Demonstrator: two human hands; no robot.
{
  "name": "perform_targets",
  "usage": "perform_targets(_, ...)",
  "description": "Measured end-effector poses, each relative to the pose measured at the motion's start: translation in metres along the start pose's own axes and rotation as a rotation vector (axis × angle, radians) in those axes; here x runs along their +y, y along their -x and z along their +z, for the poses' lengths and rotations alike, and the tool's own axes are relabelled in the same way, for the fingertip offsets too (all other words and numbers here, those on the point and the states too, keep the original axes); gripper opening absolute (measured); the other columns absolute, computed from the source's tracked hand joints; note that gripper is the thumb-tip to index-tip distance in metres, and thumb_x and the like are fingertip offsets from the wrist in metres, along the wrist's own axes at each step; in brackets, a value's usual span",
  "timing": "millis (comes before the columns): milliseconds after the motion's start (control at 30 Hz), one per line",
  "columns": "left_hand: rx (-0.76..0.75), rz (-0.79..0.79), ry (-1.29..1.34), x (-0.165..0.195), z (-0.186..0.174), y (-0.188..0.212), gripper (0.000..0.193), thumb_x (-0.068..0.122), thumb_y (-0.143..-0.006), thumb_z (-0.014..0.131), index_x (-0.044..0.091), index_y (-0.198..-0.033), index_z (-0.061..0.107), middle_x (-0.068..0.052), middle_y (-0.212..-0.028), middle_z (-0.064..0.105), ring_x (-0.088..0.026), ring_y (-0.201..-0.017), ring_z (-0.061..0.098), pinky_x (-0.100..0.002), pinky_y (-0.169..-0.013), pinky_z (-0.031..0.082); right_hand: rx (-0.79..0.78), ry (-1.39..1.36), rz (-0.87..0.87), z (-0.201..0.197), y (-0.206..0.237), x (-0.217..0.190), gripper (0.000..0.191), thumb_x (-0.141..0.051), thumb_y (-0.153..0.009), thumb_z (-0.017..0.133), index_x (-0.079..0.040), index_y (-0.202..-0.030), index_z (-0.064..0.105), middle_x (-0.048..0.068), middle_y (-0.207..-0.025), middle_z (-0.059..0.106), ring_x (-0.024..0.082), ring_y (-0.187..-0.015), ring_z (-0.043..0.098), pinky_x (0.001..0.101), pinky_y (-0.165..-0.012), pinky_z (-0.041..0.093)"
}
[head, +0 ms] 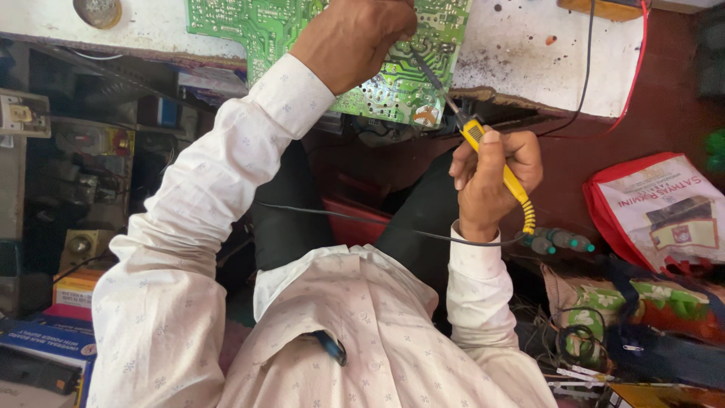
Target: The person sits on the floor sorting through a plastic box of electronic components, picking out and inspecting small parts by hand and with a magnifying glass. They then move to a workbench with a large circuit board and solder components onto the board using a soldering iron.
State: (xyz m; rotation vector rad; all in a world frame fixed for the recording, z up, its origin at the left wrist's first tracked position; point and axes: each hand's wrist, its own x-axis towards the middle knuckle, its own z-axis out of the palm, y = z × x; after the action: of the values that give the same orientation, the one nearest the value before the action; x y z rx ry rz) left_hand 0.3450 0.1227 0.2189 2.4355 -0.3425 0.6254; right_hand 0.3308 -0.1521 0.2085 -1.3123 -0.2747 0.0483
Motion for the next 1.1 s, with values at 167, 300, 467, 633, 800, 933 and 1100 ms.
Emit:
perform_targets(167, 0.007, 0.017, 0.010, 0.002, 0.000, 0.000, 0.003, 0.008, -0.105, 0.067, 0.008, -0.105, 0.070, -0.011, -0.100, 0.070, -0.037, -0.093, 0.068, -0.048, -0.079, 0.055, 0.021, -0.014, 0.019, 0.001, -0.001, 0.005, 0.021, -0.011, -0.112, 0.056, -0.005, -0.095, 0.045, 0.016, -0.070, 0.060, 0.014, -0.049, 0.050, 0.0262, -0.044, 0.038)
perform_targets(300, 0.010, 0.014, 0.015, 0.003, 0.001, -0.001, 0.004, 0.008, -0.105, 0.066, 0.008, -0.104, 0.070, -0.012, -0.100, 0.070, -0.037, -0.092, 0.068, -0.048, -0.078, 0.054, 0.047, -0.021, 0.028, 0.000, -0.001, 0.007, 0.021, -0.012, -0.111, 0.056, -0.005, -0.095, 0.045, 0.016, -0.068, 0.060, 0.014, -0.046, 0.048, 0.0262, -0.041, 0.037)
perform_targets(467, 0.007, 0.031, 0.011, 0.002, 0.000, -0.002, 0.005, 0.006, -0.103, 0.065, 0.008, -0.104, 0.069, -0.011, -0.100, 0.070, -0.037, -0.093, 0.067, -0.048, -0.079, 0.054, 0.077, -0.063, 0.052, 0.000, -0.001, 0.010, 0.020, -0.013, -0.111, 0.055, -0.005, -0.094, 0.045, 0.015, -0.066, 0.060, 0.014, -0.044, 0.047, 0.0257, -0.039, 0.034)
perform_targets(633, 0.010, 0.045, 0.023, 0.002, 0.000, -0.002, 0.005, 0.004, -0.102, 0.065, 0.007, -0.103, 0.069, -0.011, -0.100, 0.069, -0.036, -0.094, 0.067, -0.048, -0.080, 0.054, 0.089, -0.087, 0.064, 0.001, 0.000, 0.011, 0.020, -0.013, -0.109, 0.055, -0.005, -0.095, 0.045, 0.016, -0.067, 0.060, 0.015, -0.043, 0.047, 0.0257, -0.038, 0.034)
perform_targets(800, 0.005, 0.023, 0.006, 0.002, 0.001, -0.002, 0.004, 0.005, -0.101, 0.066, 0.008, -0.102, 0.069, -0.012, -0.098, 0.069, -0.037, -0.091, 0.068, -0.048, -0.076, 0.054, 0.102, -0.071, 0.060, -0.001, 0.002, 0.007, 0.021, -0.015, -0.110, 0.056, -0.005, -0.095, 0.045, 0.016, -0.068, 0.060, 0.016, -0.044, 0.048, 0.0265, -0.039, 0.034)
perform_targets(933, -0.015, 0.040, -0.053, 0.000, 0.003, -0.004, 0.012, 0.001, -0.095, 0.066, 0.008, -0.104, 0.070, -0.012, -0.097, 0.070, -0.037, -0.089, 0.068, -0.048, -0.074, 0.055, 0.121, -0.074, 0.063, -0.003, 0.000, 0.005, 0.021, -0.016, -0.109, 0.057, -0.006, -0.095, 0.045, 0.016, -0.068, 0.061, 0.016, -0.044, 0.049, 0.0265, -0.038, 0.034)
perform_targets(1100, -0.025, 0.077, -0.078, 0.000, 0.001, -0.008, 0.015, -0.002, -0.090, 0.065, 0.007, -0.101, 0.070, -0.011, -0.097, 0.069, -0.036, -0.090, 0.068, -0.047, -0.074, 0.055, 0.118, -0.073, 0.057, -0.002, -0.001, 0.006, 0.023, -0.016, -0.110, 0.057, -0.007, -0.094, 0.044, 0.016, -0.067, 0.059, 0.016, -0.044, 0.049, 0.0264, -0.038, 0.033)
